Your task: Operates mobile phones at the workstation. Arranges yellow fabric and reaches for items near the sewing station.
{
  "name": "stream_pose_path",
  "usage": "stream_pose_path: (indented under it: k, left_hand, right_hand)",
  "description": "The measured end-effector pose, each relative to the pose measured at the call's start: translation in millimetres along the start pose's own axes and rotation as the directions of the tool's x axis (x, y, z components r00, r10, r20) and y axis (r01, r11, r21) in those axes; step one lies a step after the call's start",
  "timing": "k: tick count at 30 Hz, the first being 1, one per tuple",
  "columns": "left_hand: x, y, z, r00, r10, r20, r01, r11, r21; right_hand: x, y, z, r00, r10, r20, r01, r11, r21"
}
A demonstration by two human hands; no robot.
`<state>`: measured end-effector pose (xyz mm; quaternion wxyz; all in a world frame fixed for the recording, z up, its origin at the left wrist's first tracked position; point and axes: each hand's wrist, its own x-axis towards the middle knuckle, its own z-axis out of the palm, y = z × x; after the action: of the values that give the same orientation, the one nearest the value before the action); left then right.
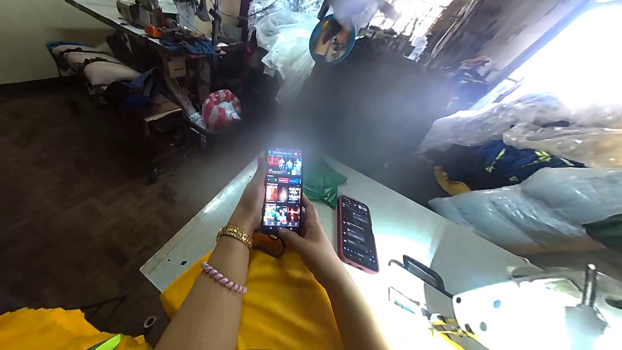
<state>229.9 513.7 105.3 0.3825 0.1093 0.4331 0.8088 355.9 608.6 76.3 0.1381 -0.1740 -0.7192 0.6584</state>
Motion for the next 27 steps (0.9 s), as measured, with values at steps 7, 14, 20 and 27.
stream_pose_path:
  k: [7,14,20,27]
  left_hand:
    - [-1.9,-0.2,2.0,0.998,-0.006,-0.060,0.010,0.998,0.062]
    - [-2.0,-2.0,4.9,0.998,0.001,-0.056,0.002,0.998,0.059]
    - [-5.3,-14.7,1.2,0.998,0.048,-0.037,-0.044,0.993,0.109]
    - [-4.8,-24.8,-1.4,0.994,0.108,-0.018,-0.103,0.979,0.177]
  right_hand:
    - [-1.5,0.0,-0.9,1.000,0.026,0.003,-0.026,1.000,0.005]
    - [-2.5,0.3,-0.6,1.000,0.008,-0.007,-0.008,0.999,0.034]
    - [-3.6,-5.4,6.9,0.991,-0.045,-0.127,0.034,0.996,-0.088]
    - [-3.7,-5.4,12.6,0.963,-0.056,-0.264,-0.045,0.932,-0.361]
